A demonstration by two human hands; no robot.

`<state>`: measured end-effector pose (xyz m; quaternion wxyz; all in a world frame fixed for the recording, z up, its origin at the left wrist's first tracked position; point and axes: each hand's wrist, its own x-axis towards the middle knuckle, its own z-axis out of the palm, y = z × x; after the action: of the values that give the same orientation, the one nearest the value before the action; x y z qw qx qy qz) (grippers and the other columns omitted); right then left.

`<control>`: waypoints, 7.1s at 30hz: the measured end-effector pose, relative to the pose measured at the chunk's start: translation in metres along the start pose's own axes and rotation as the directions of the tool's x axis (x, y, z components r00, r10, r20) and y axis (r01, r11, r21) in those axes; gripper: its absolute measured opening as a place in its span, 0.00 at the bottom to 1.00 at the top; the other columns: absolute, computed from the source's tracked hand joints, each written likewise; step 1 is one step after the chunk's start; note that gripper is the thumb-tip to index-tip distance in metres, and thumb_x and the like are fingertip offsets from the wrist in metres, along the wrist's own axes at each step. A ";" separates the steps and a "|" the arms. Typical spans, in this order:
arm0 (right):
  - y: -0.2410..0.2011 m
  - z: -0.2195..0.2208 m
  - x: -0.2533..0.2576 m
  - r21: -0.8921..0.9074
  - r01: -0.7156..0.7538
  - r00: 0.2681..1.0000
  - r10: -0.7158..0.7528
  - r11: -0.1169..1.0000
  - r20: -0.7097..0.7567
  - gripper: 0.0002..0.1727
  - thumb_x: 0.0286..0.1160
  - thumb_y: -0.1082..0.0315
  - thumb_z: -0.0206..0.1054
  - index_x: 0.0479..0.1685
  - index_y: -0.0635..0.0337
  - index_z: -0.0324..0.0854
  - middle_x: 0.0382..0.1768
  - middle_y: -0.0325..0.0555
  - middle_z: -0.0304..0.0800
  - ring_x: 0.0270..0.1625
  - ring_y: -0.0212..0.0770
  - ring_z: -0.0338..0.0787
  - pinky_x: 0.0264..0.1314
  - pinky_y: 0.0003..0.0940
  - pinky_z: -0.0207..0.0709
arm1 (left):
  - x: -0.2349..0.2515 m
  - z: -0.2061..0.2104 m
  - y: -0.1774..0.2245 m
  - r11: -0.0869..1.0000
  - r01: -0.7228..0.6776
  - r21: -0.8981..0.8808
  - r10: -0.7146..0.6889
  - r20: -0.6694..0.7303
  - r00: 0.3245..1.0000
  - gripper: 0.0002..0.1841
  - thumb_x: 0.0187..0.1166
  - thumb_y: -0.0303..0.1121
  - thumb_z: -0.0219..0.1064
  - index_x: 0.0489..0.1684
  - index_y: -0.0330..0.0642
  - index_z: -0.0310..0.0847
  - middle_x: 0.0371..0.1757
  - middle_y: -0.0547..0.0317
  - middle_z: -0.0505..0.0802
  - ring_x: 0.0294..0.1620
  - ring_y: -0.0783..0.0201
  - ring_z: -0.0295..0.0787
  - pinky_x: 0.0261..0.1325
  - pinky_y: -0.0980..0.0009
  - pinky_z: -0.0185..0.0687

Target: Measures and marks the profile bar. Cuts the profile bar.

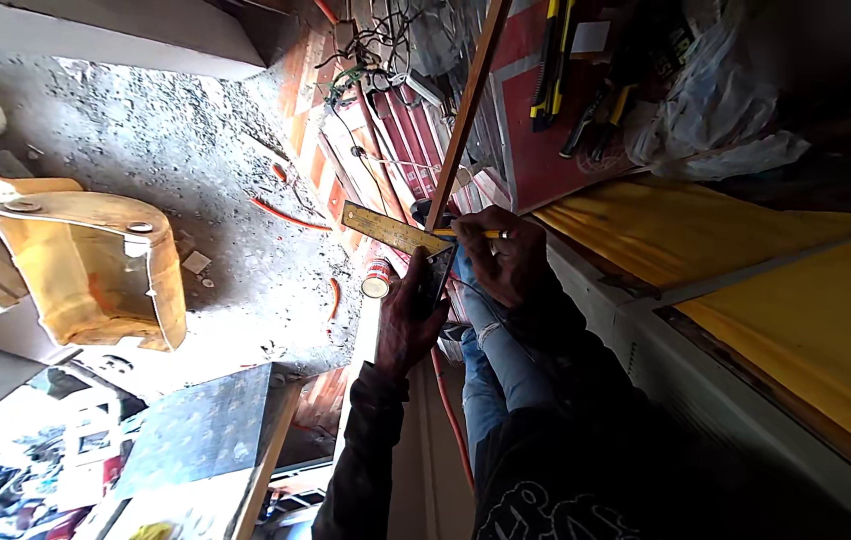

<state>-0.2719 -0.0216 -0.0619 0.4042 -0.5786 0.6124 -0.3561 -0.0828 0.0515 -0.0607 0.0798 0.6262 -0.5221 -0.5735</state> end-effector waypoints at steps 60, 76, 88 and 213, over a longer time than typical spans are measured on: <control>-0.026 0.026 -0.049 0.124 -0.700 0.713 0.677 0.704 0.182 0.21 0.68 0.52 0.76 0.41 0.63 0.84 0.18 0.39 0.83 0.17 0.32 0.79 0.22 0.33 0.77 | 0.007 -0.010 0.001 0.990 0.083 -0.117 -0.069 0.113 0.991 0.49 0.61 0.60 0.73 0.90 0.55 0.65 0.58 0.55 0.83 0.45 0.67 0.81 0.41 0.68 0.82; -0.026 0.025 -0.048 0.105 -0.671 0.740 0.656 0.734 0.150 0.17 0.72 0.55 0.74 0.37 0.62 0.83 0.16 0.37 0.79 0.16 0.30 0.75 0.20 0.30 0.73 | 0.006 -0.009 0.003 0.999 0.014 -0.032 -0.013 0.053 0.998 0.48 0.64 0.61 0.72 0.90 0.55 0.65 0.56 0.52 0.82 0.47 0.65 0.79 0.44 0.67 0.81; -0.026 0.025 -0.046 0.091 -0.676 0.735 0.659 0.731 0.159 0.19 0.71 0.54 0.74 0.38 0.63 0.84 0.16 0.37 0.80 0.16 0.30 0.77 0.20 0.30 0.73 | 0.007 -0.008 0.000 1.000 -0.004 -0.020 0.005 0.051 0.999 0.48 0.64 0.62 0.71 0.90 0.55 0.64 0.56 0.52 0.82 0.48 0.64 0.79 0.46 0.66 0.80; 0.109 -0.059 0.098 0.248 -0.788 0.447 0.801 0.563 -0.398 0.27 0.95 0.63 0.49 0.84 0.75 0.63 0.81 0.68 0.71 0.85 0.53 0.72 0.88 0.44 0.61 | 0.066 -0.098 0.067 0.972 -0.033 0.233 0.030 0.020 0.999 0.23 0.87 0.48 0.61 0.74 0.48 0.73 0.29 0.49 0.88 0.25 0.51 0.86 0.32 0.48 0.83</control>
<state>-0.3718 -0.1128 -0.1437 0.3699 -0.1146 0.8840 -0.2618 -0.0552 -0.0764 -0.0234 0.0106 0.6181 -0.5964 -0.5120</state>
